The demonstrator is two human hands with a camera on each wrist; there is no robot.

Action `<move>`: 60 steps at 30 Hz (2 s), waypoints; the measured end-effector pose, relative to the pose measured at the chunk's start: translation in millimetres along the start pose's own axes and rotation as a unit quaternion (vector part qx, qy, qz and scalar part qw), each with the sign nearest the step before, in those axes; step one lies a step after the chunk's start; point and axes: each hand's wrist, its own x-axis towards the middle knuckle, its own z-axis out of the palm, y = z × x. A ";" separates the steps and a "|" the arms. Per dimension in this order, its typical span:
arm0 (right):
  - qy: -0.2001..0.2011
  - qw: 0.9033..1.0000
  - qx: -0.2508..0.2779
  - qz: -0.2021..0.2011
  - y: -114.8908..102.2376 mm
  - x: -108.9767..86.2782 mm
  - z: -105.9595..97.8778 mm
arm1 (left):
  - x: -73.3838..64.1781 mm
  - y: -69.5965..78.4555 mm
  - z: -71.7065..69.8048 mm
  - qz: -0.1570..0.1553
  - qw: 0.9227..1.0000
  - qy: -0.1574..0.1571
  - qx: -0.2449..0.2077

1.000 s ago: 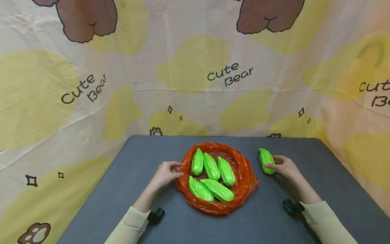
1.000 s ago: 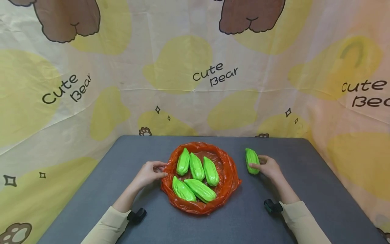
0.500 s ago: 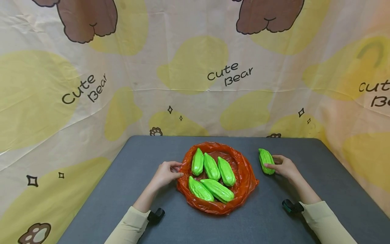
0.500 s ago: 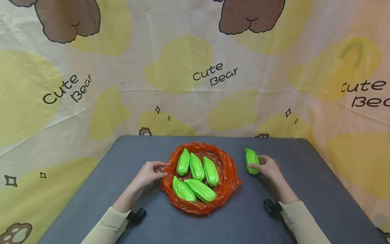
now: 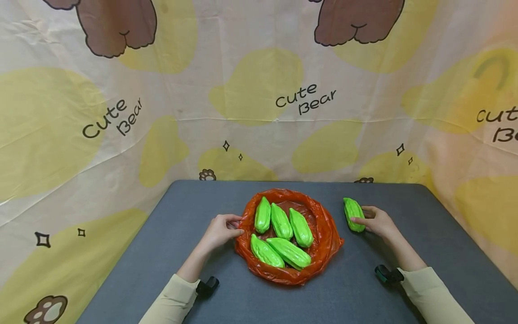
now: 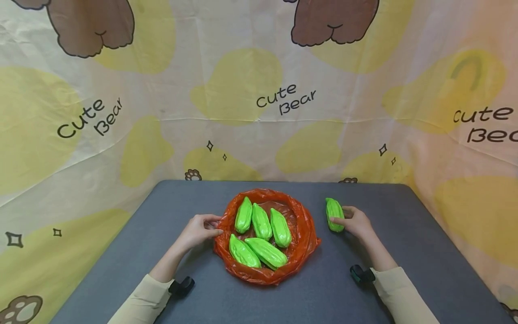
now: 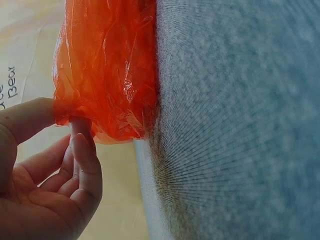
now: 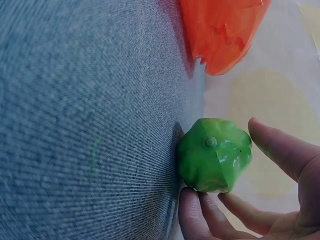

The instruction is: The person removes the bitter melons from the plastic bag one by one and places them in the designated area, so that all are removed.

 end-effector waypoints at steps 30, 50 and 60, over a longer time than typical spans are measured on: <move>-0.009 1.000 0.018 -0.012 -4.5 -7.4 -2.3 | 0.9 0.7 -0.6 -0.002 1.000 0.000 0.001; 0.020 0.999 0.016 -0.045 -14.0 -20.8 -8.8 | 2.4 -0.4 0.2 0.002 1.000 -0.002 -0.002; 0.024 0.995 -0.028 -0.087 -35.9 -37.5 -7.8 | 1.0 1.7 -0.9 -0.004 1.000 0.001 -0.004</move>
